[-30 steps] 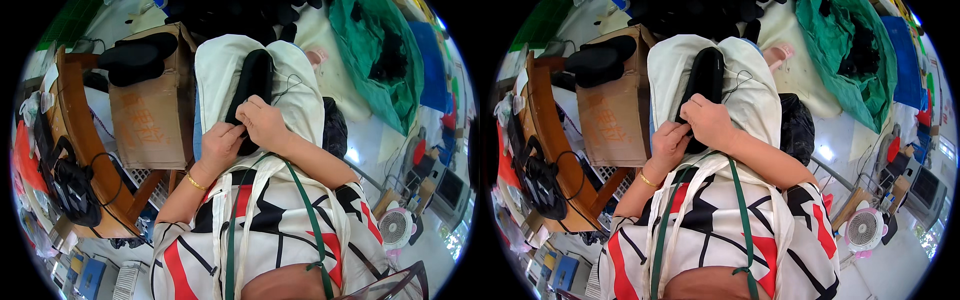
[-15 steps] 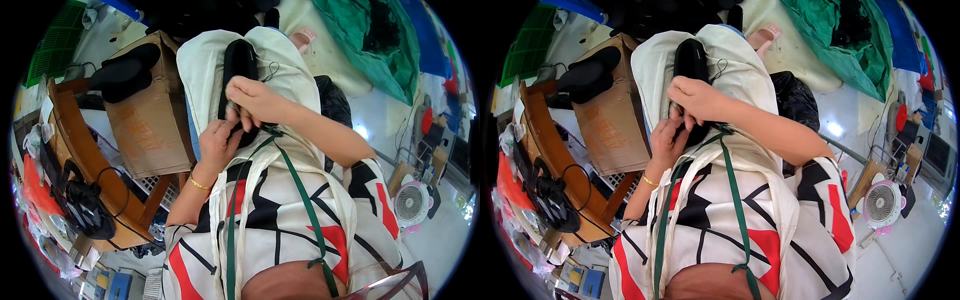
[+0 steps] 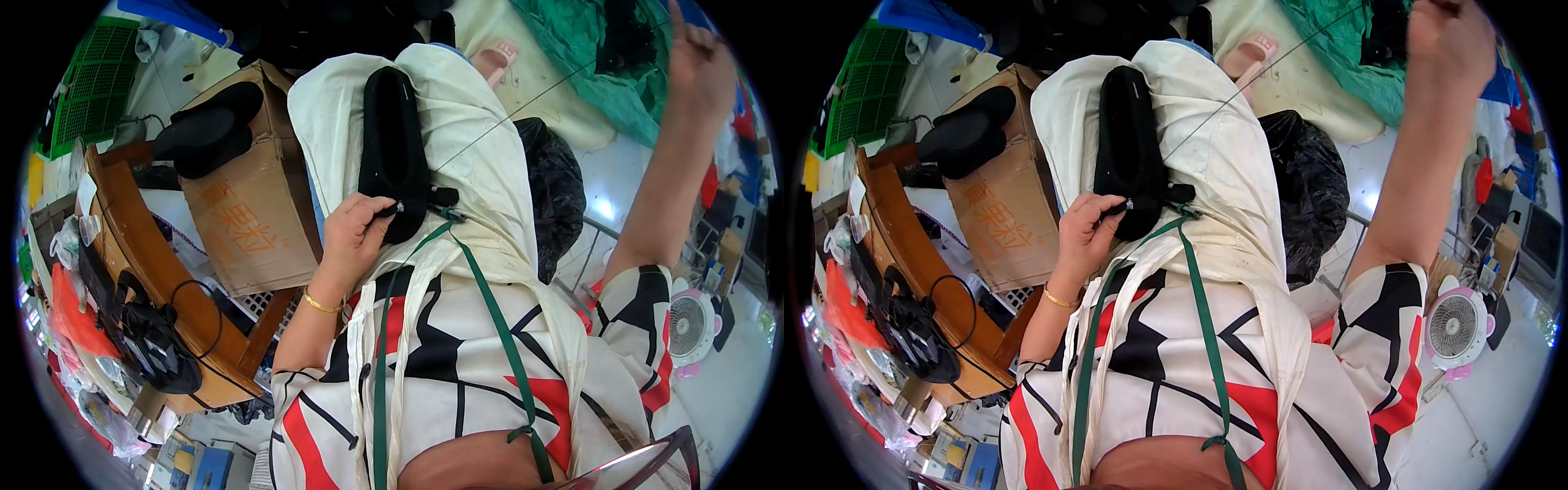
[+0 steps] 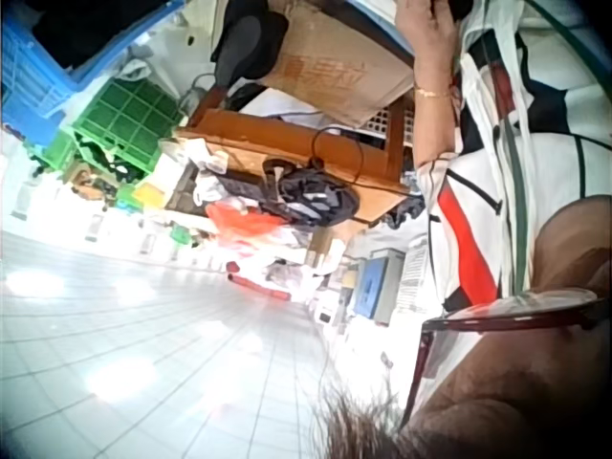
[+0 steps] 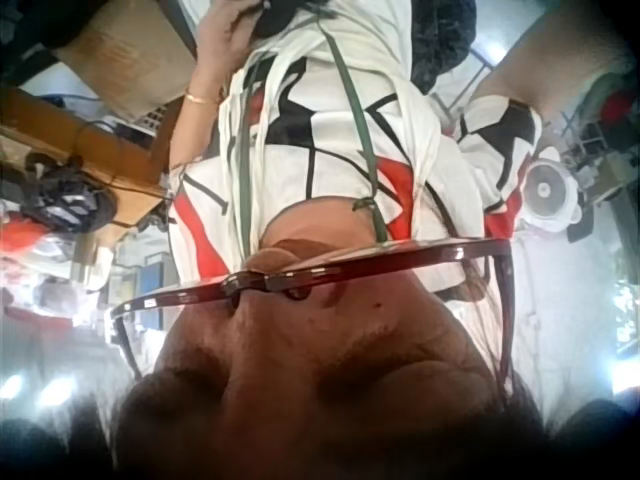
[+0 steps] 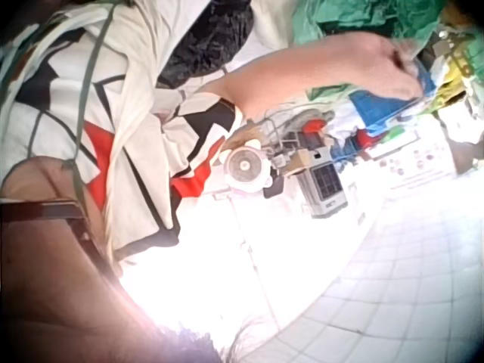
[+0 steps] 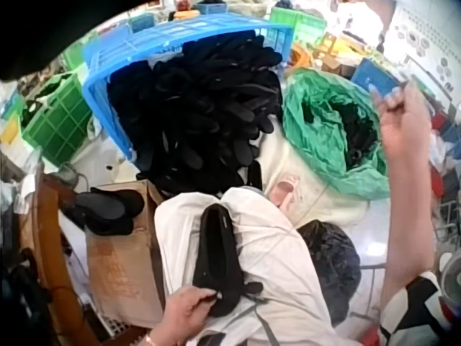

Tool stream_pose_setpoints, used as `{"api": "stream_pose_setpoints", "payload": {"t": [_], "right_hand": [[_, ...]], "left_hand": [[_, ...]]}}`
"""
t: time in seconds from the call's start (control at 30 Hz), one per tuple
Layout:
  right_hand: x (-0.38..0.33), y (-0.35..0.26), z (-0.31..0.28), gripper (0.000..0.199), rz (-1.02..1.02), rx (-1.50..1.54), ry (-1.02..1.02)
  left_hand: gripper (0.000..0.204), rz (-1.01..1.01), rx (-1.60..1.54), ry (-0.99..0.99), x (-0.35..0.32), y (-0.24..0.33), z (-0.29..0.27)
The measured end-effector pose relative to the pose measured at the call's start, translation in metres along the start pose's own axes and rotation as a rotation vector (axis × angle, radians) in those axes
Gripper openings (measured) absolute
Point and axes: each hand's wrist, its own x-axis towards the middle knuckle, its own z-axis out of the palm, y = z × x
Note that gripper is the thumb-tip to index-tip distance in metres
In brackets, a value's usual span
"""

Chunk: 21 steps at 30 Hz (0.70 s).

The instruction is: The person is sitting on the floor in a workshop, sewing a black shoe with a needle and thread. They repeatedly insert the needle into the shoe's sole and pull the thread through to stitch it. The person handles the shoe and thread by hand, occasionally adjusting the shoe's position on their lap.

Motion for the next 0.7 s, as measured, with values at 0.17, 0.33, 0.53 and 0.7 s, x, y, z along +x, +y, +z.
{"api": "stream_pose_setpoints", "payload": {"t": [0.17, 0.33, 0.53, 0.7], "right_hand": [[-0.126, 0.053, 0.034, 0.022, 0.476, 0.005, -0.477], [-0.228, 0.042, 0.084, 0.015, -0.002, -0.372, -1.171], [-0.251, 0.054, 0.097, 0.009, -0.392, -0.393, -1.219], [-0.246, 0.051, 0.097, 0.009, -0.478, -0.437, -1.241]], "left_hand": [[0.023, -0.017, 0.014, -0.046, 0.003, -0.001, -0.004], [0.024, -0.047, -0.028, -0.091, 0.009, -0.005, -0.01], [0.023, -0.071, -0.029, -0.094, 0.01, -0.008, -0.008], [0.02, -0.111, -0.018, -0.107, 0.014, -0.002, -0.009]]}}
